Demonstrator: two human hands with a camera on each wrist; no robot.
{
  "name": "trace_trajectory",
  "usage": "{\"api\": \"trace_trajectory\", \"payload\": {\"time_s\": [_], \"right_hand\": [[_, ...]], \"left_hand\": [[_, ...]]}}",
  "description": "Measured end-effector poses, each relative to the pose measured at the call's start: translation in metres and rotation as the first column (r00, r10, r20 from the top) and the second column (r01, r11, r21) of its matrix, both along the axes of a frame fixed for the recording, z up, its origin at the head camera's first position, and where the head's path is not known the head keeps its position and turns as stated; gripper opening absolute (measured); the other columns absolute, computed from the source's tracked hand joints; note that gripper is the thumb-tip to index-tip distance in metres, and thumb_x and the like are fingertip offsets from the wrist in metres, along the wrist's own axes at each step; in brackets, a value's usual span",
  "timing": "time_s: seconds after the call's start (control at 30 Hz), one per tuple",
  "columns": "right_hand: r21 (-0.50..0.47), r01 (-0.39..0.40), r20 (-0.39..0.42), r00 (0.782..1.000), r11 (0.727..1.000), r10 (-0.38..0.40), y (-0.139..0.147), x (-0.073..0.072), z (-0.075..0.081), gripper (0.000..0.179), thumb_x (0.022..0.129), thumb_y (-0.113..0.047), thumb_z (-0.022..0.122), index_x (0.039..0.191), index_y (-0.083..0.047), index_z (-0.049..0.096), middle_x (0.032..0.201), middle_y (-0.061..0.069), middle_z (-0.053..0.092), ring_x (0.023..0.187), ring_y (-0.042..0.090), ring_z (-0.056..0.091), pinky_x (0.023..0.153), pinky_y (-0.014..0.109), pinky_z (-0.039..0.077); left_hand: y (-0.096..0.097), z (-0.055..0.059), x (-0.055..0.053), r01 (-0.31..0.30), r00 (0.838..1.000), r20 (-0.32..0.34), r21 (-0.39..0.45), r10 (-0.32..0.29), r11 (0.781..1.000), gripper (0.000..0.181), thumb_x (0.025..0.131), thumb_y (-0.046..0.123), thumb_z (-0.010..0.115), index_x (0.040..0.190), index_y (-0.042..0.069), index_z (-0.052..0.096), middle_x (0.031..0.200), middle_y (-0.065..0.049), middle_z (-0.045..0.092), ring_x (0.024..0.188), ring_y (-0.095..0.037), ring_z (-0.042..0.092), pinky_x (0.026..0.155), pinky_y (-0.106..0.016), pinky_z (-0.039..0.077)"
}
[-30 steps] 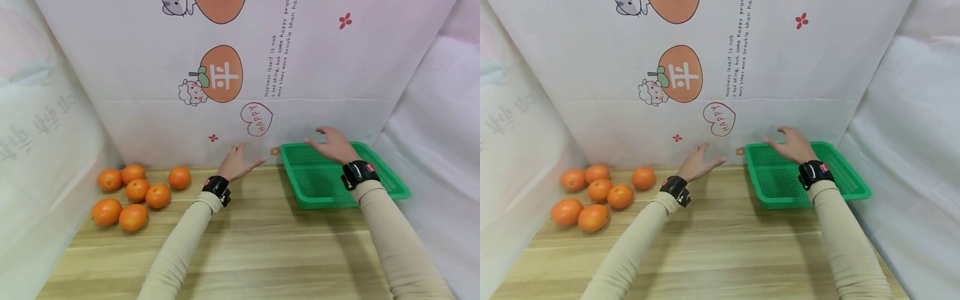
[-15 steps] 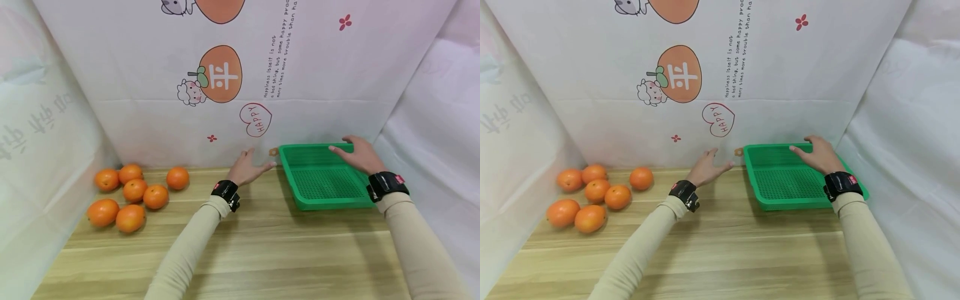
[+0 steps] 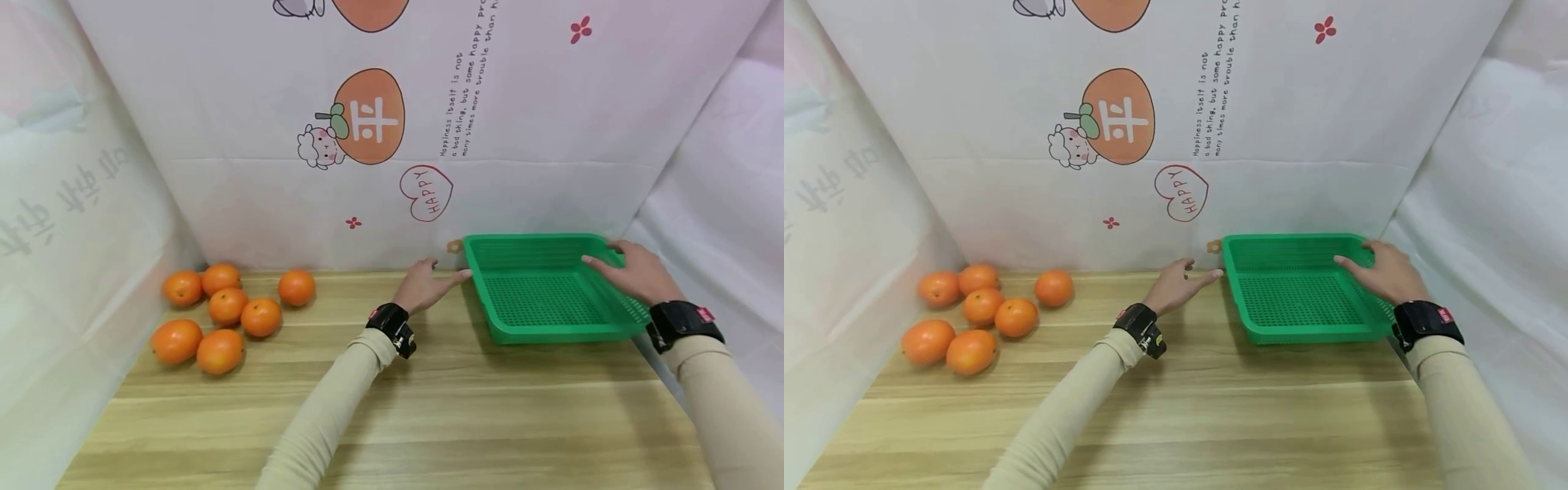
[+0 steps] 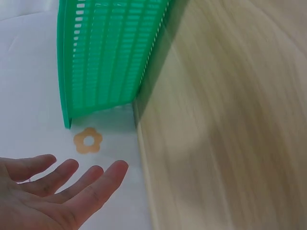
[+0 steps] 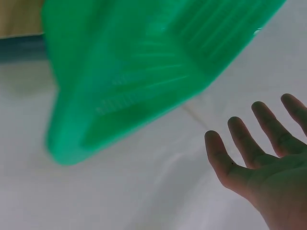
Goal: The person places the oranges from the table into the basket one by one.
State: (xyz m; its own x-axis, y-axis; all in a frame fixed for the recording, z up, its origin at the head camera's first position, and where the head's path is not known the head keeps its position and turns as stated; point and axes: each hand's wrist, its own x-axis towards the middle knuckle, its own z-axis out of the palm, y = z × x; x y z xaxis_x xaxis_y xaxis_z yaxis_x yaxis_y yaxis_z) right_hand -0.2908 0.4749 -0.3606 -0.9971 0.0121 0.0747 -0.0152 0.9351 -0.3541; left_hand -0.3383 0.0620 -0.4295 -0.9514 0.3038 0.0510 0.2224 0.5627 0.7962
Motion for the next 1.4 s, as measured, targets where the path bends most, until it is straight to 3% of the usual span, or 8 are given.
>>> {"api": "trace_trajectory", "payload": {"time_s": [0.2, 0.37, 0.57, 0.8, 1.03, 1.13, 1.3, 1.4], "right_hand": [[0.031, 0.015, 0.024, 1.000, 0.999, -0.016, 0.029, 0.010, -0.010, 0.094, 0.106, -0.059, 0.047, 0.154, 0.020, 0.030, 0.145, 0.051, 0.037, 0.123, 0.067, 0.043, 0.095, 0.077, 0.040], [0.051, 0.034, 0.037, 0.999, 0.998, -0.036, 0.048, 0.017, -0.022, 0.093, 0.107, -0.057, 0.046, 0.151, 0.023, 0.030, 0.140, 0.053, 0.038, 0.117, 0.068, 0.047, 0.089, 0.074, 0.043], [0.056, 0.055, 0.099, 0.993, 0.997, -0.060, 0.066, 0.019, -0.036, 0.101, 0.107, -0.059, 0.044, 0.153, 0.026, 0.016, 0.140, 0.057, 0.034, 0.117, 0.070, 0.046, 0.088, 0.074, 0.045], [0.045, 0.098, 0.134, 0.986, 0.994, -0.103, 0.081, 0.018, -0.052, 0.107, 0.106, -0.062, 0.041, 0.154, 0.026, 0.004, 0.139, 0.060, 0.030, 0.117, 0.072, 0.044, 0.086, 0.072, 0.047], [0.025, 0.094, 0.155, 0.983, 0.995, -0.096, 0.088, 0.017, -0.050, 0.102, 0.107, -0.058, 0.042, 0.153, 0.028, 0.008, 0.138, 0.060, 0.031, 0.115, 0.073, 0.045, 0.082, 0.070, 0.050], [0.025, 0.087, 0.154, 0.984, 0.996, -0.090, 0.093, 0.015, -0.050, 0.100, 0.108, -0.057, 0.041, 0.152, 0.028, 0.010, 0.138, 0.060, 0.031, 0.116, 0.074, 0.043, 0.084, 0.072, 0.048], [-0.020, 0.108, 0.208, 0.973, 0.994, -0.101, 0.097, 0.017, -0.061, 0.103, 0.108, -0.059, 0.037, 0.151, 0.029, 0.005, 0.145, 0.059, 0.021, 0.127, 0.075, 0.032, 0.096, 0.078, 0.041], [-0.095, 0.140, 0.239, 0.964, 0.986, -0.114, 0.099, 0.025, -0.067, 0.101, 0.109, -0.058, 0.036, 0.154, 0.025, 0.003, 0.149, 0.058, 0.018, 0.126, 0.070, 0.039, 0.086, 0.067, 0.050]], "left_hand": [[0.014, -0.005, 0.008, -0.017, 0.998, 0.055, 0.118, 0.010, 0.993, 0.104, 0.089, 0.082, 0.059, 0.155, 0.003, 0.048, 0.159, -0.015, 0.054, 0.150, -0.032, 0.048, 0.120, -0.049, 0.044], [0.028, -0.013, 0.009, -0.016, 0.998, 0.057, 0.133, 0.008, 0.991, 0.106, 0.088, 0.082, 0.060, 0.160, 0.006, 0.042, 0.159, -0.016, 0.053, 0.148, -0.032, 0.051, 0.118, -0.049, 0.047], [0.042, -0.026, 0.007, -0.021, 0.998, 0.066, 0.143, 0.012, 0.989, 0.112, 0.088, 0.081, 0.061, 0.166, 0.007, 0.027, 0.162, -0.021, 0.047, 0.148, -0.033, 0.051, 0.118, -0.050, 0.047], [0.057, -0.040, 0.012, -0.049, 0.988, 0.155, 0.253, 0.010, 0.966, 0.111, 0.089, 0.080, 0.061, 0.167, 0.009, 0.026, 0.161, -0.020, 0.049, 0.144, -0.033, 0.055, 0.113, -0.050, 0.050], [0.067, -0.041, 0.014, -0.051, 0.979, 0.202, 0.282, -0.007, 0.958, 0.113, 0.086, 0.080, 0.063, 0.167, 0.010, 0.026, 0.162, -0.020, 0.048, 0.091, -0.031, 0.078, 0.108, -0.048, 0.054], [0.070, -0.041, 0.014, -0.042, 0.979, 0.203, 0.297, -0.020, 0.954, 0.112, 0.086, 0.080, 0.064, 0.166, 0.011, 0.028, 0.164, -0.020, 0.045, 0.099, -0.031, 0.078, 0.107, -0.047, 0.055], [0.077, -0.047, 0.014, -0.037, 0.983, 0.182, 0.321, -0.023, 0.946, 0.100, 0.086, 0.078, 0.066, 0.162, 0.018, 0.038, 0.158, -0.013, 0.053, 0.108, -0.022, 0.073, 0.090, -0.038, 0.061], [0.081, -0.051, 0.015, -0.034, 0.984, 0.176, 0.341, -0.028, 0.939, 0.094, 0.086, 0.077, 0.068, 0.158, 0.022, 0.043, 0.153, -0.009, 0.058, 0.110, -0.019, 0.071, 0.089, -0.036, 0.060]]}}
